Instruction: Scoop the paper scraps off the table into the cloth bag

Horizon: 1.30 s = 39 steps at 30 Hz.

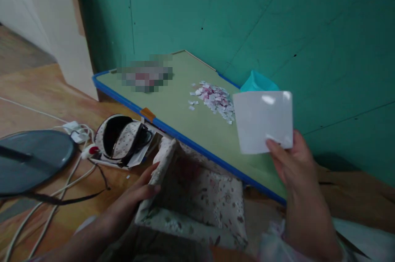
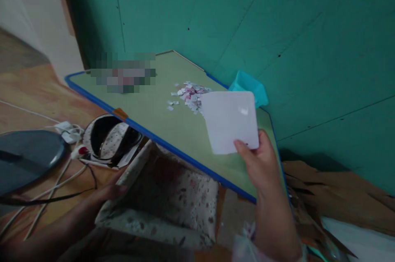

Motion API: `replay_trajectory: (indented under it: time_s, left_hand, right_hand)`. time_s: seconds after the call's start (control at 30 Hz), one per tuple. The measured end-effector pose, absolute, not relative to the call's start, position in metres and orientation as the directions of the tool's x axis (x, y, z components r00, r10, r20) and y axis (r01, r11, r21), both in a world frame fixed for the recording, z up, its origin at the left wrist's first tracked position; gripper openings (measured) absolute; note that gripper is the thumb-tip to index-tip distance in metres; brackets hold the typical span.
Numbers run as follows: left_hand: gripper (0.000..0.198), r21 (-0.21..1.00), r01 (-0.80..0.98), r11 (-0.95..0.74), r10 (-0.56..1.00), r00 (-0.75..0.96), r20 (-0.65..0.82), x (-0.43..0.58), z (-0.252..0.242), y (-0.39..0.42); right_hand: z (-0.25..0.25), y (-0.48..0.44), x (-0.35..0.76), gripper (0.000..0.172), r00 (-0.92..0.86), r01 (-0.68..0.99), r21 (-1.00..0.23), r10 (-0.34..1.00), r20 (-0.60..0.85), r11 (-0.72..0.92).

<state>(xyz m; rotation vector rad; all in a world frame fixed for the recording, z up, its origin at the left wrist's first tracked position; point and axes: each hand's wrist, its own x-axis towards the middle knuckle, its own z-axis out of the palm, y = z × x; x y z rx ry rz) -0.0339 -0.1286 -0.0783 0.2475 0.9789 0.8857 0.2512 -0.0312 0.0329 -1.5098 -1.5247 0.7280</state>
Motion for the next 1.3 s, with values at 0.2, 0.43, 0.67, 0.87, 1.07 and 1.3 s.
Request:
replay_trajectory:
  time_s: [0.2, 0.43, 0.67, 0.87, 1.07, 1.3]
  left_hand:
    - [0.064, 0.575, -0.494, 0.652, 0.75, 0.31, -0.584, -0.043, -0.094, -0.122]
    - [0.065, 0.698, -0.341, 0.63, 0.777, 0.268, -0.57, -0.044, -0.09, -0.119]
    - [0.069, 0.717, -0.344, 0.606, 0.795, 0.297, -0.53, -0.044, -0.099, -0.112]
    - [0.068, 0.751, -0.31, 0.583, 0.811, 0.277, -0.516, -0.044, -0.094, -0.105]
    - [0.072, 0.763, -0.273, 0.585, 0.81, 0.246, -0.533, -0.043, -0.091, -0.1]
    - [0.073, 0.757, -0.272, 0.594, 0.804, 0.206, -0.558, -0.041, -0.096, -0.1]
  right_hand:
    - [0.001, -0.129, 0.232, 0.03, 0.344, 0.756, -0.61, 0.937, 0.058, -0.24]
    - [-0.036, -0.145, 0.238, 0.03, 0.31, 0.855, -0.51, 0.878, 0.365, -0.09]
    - [-0.037, -0.139, 0.226, 0.019, 0.132, 0.94, -0.339, 0.888, 0.44, 0.029]
    - [-0.035, -0.135, 0.209, 0.012, -0.11, 0.981, -0.083, 0.848, 0.519, 0.178]
    - [-0.026, -0.137, 0.211, 0.018, -0.24, 0.947, -0.094, 0.869, 0.433, 0.308]
    - [-0.026, -0.152, 0.231, 0.023, -0.178, 0.941, -0.162, 0.843, 0.508, 0.296]
